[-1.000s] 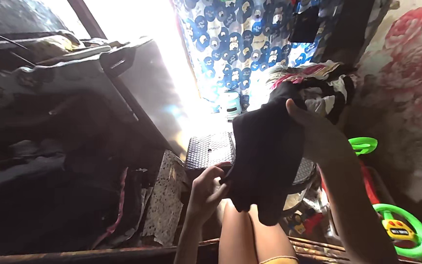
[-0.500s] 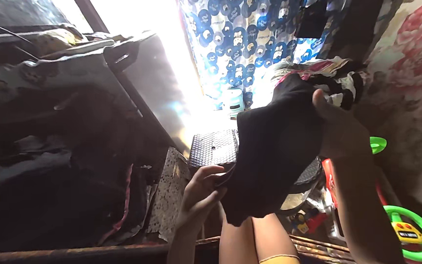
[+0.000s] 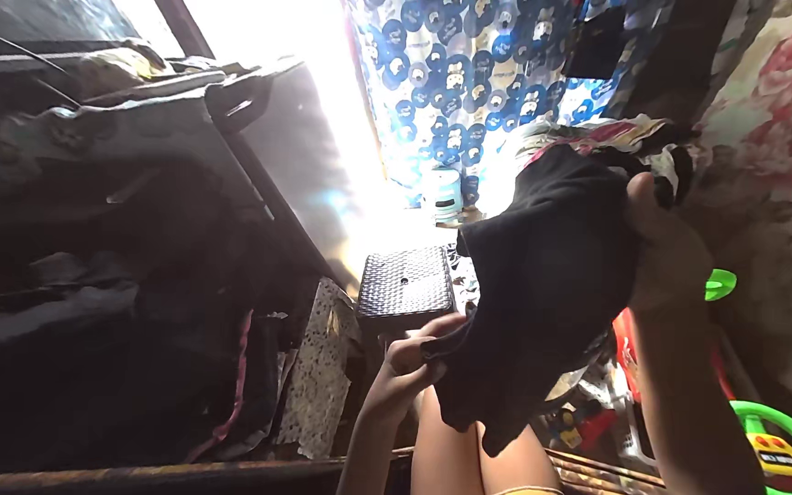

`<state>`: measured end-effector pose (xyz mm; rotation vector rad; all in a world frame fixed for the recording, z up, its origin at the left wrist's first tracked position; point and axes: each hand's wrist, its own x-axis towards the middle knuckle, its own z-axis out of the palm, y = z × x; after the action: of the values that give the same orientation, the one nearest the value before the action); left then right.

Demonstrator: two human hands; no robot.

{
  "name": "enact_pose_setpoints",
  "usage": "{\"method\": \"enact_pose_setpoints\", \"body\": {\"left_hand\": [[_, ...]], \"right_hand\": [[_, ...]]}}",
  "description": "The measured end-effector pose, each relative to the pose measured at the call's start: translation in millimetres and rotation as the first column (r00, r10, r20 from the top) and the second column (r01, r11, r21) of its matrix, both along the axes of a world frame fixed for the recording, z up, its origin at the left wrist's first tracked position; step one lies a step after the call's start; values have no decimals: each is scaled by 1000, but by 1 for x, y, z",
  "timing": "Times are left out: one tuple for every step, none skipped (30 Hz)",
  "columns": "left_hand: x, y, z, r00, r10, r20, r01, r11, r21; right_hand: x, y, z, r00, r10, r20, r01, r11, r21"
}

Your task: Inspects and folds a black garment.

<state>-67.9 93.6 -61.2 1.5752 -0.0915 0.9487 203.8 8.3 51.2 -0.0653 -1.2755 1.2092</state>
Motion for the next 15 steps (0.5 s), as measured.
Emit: {"method": "enact_pose_setpoints", "body": {"left_hand": [[2,1,-1,994,-101,46,103,993,-56],[3,2,-2,980,-184,82,191,976,-99],[2,2,-2,966,-245,83,253,960,-118],[0,2,-2,958,-285,44,288,949,-129],[-4,1,-3,944,-331,-14,325,934,-146],[-6,1,-3,921,-382,-79,366,916,-163],[-6,1,-3,893,-434,-122,413,896,-165],[-3,1,-2,876,-463,-138,445,884,-142],[1,-1,0,886,-446,-127,435,895,-101],[5,-3,2,921,-376,-100,373,927,-44],[6,-6,6,965,-254,-64,255,967,18],[5,-8,10,995,-100,-13,101,992,81],[2,-12,15,997,61,42,-67,986,150],[-3,-16,22,974,204,96,-219,956,194],[-8,-23,30,936,328,126,-348,911,223]], "right_hand": [[1,1,0,1000,8,-2,-8,1000,2],[2,2,0,1000,3,0,-3,1000,7],[3,2,-1,1000,-31,5,31,999,11],[3,1,-1,997,-79,7,79,997,11],[3,-1,-1,993,-116,7,116,993,7],[4,-1,-1,990,-141,10,141,990,8],[4,-2,0,990,-139,13,138,990,19],[5,-3,1,992,-126,17,125,992,33],[5,-4,2,992,-126,20,125,991,40],[4,-6,3,990,-140,27,139,989,46],[5,-8,3,987,-156,36,154,987,49],[8,-11,3,985,-167,46,165,985,44],[12,-14,4,980,-194,52,193,981,25],[16,-17,4,974,-218,60,218,976,1],[19,-21,5,970,-231,75,233,972,-22]]}}
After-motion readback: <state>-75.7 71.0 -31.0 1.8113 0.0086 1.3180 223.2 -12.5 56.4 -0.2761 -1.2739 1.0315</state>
